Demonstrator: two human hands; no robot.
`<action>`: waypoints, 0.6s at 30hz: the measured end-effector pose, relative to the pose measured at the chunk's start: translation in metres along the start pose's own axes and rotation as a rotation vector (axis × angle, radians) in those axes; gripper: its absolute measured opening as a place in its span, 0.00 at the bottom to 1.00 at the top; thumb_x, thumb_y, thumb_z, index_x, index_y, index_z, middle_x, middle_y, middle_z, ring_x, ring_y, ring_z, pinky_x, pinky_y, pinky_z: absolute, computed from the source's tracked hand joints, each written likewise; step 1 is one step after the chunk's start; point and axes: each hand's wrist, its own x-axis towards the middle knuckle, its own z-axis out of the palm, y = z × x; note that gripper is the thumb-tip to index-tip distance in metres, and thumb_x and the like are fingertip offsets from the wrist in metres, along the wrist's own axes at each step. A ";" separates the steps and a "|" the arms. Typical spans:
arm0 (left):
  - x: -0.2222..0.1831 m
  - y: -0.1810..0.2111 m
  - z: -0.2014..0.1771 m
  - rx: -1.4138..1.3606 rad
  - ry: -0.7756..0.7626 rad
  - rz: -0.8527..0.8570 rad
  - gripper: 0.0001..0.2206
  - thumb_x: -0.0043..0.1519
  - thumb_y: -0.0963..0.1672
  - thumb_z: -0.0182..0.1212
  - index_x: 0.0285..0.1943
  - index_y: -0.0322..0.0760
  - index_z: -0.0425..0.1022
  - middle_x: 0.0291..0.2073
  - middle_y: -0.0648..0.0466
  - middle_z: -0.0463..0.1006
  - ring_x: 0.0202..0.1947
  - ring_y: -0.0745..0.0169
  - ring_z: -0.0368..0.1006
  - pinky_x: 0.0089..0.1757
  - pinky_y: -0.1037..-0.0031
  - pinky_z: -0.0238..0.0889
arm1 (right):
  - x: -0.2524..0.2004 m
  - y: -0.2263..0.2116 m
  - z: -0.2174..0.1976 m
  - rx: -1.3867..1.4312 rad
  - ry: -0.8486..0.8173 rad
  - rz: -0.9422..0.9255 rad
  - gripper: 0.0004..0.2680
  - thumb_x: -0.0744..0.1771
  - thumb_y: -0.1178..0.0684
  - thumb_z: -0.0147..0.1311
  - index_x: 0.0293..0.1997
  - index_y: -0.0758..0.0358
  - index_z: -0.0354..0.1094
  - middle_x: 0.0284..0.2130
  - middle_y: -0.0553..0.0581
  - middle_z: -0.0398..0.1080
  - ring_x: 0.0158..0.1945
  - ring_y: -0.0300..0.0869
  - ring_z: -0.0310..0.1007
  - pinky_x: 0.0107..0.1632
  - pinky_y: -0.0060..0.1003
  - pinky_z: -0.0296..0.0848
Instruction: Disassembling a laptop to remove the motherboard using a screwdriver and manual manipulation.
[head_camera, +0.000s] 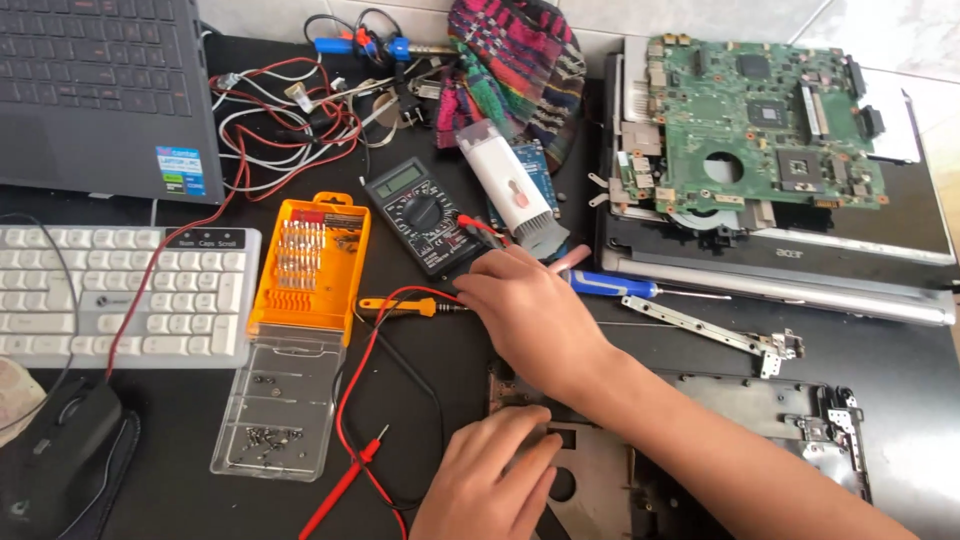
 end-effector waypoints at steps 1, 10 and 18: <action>0.000 -0.002 0.002 -0.002 0.021 0.025 0.09 0.69 0.43 0.51 0.51 0.36 0.77 0.57 0.45 0.73 0.55 0.47 0.71 0.47 0.57 0.64 | 0.007 0.002 0.009 -0.051 -0.060 0.095 0.05 0.70 0.60 0.51 0.35 0.66 0.67 0.33 0.58 0.66 0.38 0.55 0.66 0.36 0.50 0.68; 0.004 0.006 -0.003 -0.077 0.044 -0.017 0.07 0.68 0.41 0.53 0.48 0.35 0.77 0.55 0.45 0.74 0.55 0.46 0.71 0.48 0.58 0.63 | 0.029 0.002 0.033 -0.060 -0.124 0.373 0.12 0.68 0.57 0.56 0.21 0.66 0.64 0.24 0.59 0.66 0.32 0.56 0.67 0.34 0.50 0.65; 0.009 0.009 -0.016 -0.095 0.058 0.002 0.06 0.69 0.40 0.52 0.47 0.32 0.75 0.53 0.45 0.74 0.55 0.47 0.71 0.49 0.59 0.64 | 0.033 0.012 0.039 -0.217 -0.217 0.309 0.12 0.71 0.60 0.47 0.25 0.66 0.59 0.28 0.61 0.64 0.40 0.58 0.65 0.30 0.53 0.66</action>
